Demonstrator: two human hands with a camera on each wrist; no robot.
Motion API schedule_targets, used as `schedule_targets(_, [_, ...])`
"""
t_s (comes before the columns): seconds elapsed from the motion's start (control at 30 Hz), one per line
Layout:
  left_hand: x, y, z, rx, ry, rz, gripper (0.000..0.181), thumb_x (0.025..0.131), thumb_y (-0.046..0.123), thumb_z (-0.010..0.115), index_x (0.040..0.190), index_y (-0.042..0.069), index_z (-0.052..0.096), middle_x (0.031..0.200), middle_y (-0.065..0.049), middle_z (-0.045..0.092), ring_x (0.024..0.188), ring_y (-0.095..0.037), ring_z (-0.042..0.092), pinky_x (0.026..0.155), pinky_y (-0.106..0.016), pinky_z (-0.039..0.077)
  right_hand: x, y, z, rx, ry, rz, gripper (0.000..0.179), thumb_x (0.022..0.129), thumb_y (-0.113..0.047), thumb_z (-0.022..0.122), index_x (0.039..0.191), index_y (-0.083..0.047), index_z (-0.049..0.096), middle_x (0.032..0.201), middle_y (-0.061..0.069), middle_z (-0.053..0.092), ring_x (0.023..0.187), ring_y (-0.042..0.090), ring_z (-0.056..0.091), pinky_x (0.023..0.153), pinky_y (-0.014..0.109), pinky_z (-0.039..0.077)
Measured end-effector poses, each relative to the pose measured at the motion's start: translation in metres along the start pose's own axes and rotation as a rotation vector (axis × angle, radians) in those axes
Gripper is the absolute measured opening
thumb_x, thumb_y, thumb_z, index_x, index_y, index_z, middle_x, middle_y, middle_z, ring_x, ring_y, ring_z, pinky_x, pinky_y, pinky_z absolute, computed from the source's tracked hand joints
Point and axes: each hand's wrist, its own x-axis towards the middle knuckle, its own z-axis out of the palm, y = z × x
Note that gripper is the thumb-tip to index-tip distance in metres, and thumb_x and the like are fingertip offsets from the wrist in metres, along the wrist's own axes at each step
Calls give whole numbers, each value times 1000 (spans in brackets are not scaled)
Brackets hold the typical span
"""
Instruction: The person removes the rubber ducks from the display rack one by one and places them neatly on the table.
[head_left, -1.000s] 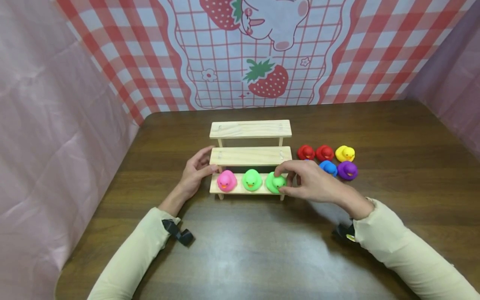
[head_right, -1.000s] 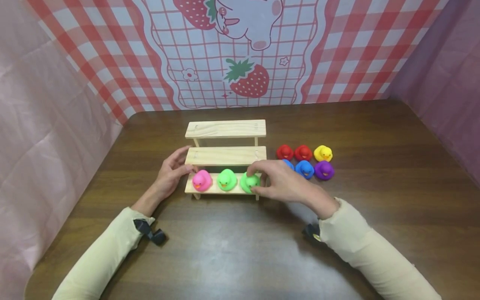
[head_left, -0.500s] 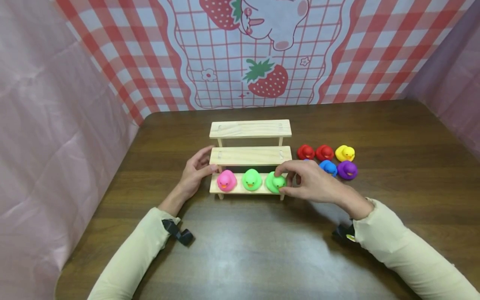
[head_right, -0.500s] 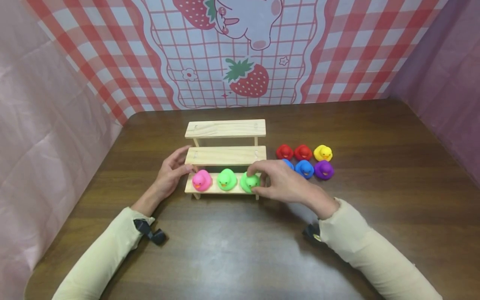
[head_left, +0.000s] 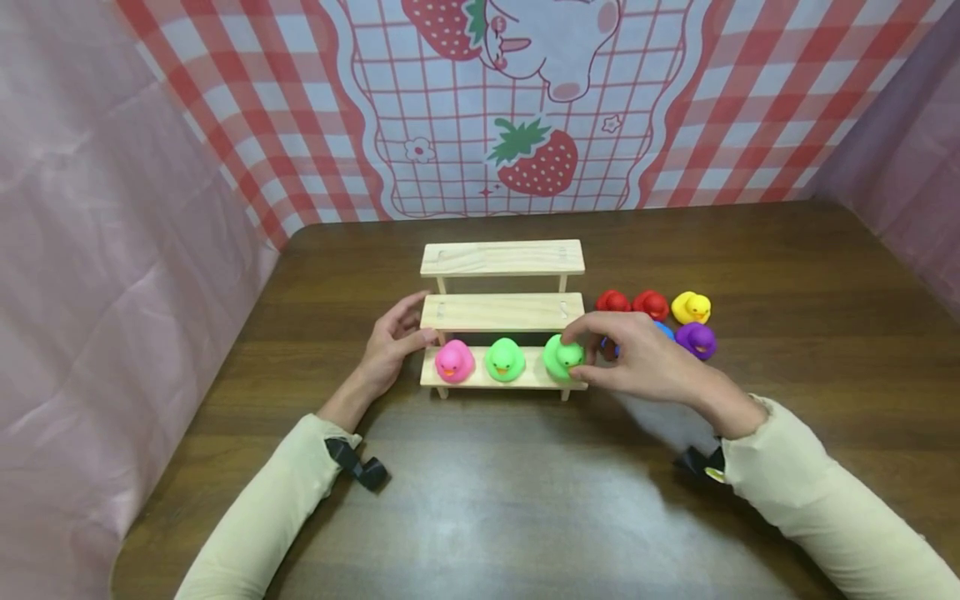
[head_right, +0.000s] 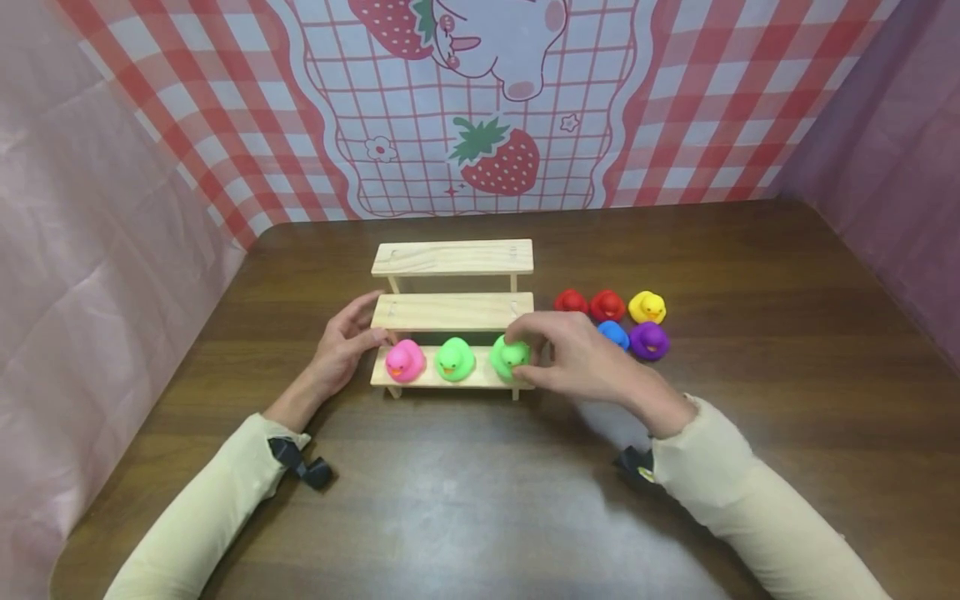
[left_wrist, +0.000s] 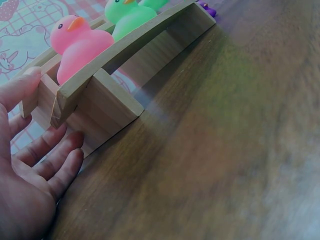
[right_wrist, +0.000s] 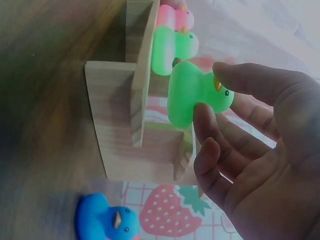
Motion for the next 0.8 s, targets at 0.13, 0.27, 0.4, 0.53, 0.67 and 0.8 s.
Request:
schedule_targets(0.13, [0, 0, 0, -8, 1, 0, 68, 87, -9, 57, 150, -9, 31, 101, 10, 70, 90, -6, 67, 83, -19, 54, -4, 0, -7, -23, 25, -5, 35, 73, -6, 87, 103, -11, 70, 83, -6, 66, 71, 2, 58, 63, 19, 51])
schedule_targets(0.27, [0, 0, 1, -6, 2, -2, 67, 87, -8, 57, 150, -10, 32, 101, 9, 70, 90, -6, 66, 83, -19, 54, -7, -1, -14, -47, 28, 17, 37, 71, -8, 88, 103, -11, 70, 84, -5, 68, 70, 3, 59, 62, 19, 53])
schedule_targets(0.4, [0, -1, 0, -6, 3, -4, 67, 87, -8, 57, 150, -10, 32, 101, 9, 70, 90, -6, 67, 83, -19, 54, -10, -2, -21, -78, 25, 42, 39, 71, -10, 88, 105, -11, 69, 85, -5, 68, 70, 2, 58, 61, 22, 54])
schedule_targets(0.53, [0, -1, 0, -9, 3, -5, 66, 88, -8, 56, 150, -9, 32, 101, 9, 70, 90, -6, 67, 82, -19, 54, -15, -2, -27, -99, 29, 61, 39, 72, -11, 88, 107, -13, 69, 85, -5, 67, 70, 5, 57, 60, 21, 51])
schedule_targets(0.67, [0, -1, 0, -5, 3, -7, 67, 88, -7, 57, 150, -9, 32, 102, 10, 70, 91, -5, 67, 82, -18, 54, -20, 0, -32, -109, 53, 64, 39, 72, -11, 88, 105, -13, 69, 84, -6, 66, 69, 6, 58, 60, 19, 50])
schedule_targets(0.8, [1, -2, 0, 1, 4, -5, 68, 87, -7, 58, 150, -9, 32, 101, 10, 70, 91, -5, 67, 83, -18, 54, -25, 3, -35, -129, 71, 81, 40, 71, -10, 89, 105, -15, 69, 84, -7, 66, 69, 6, 57, 61, 17, 49])
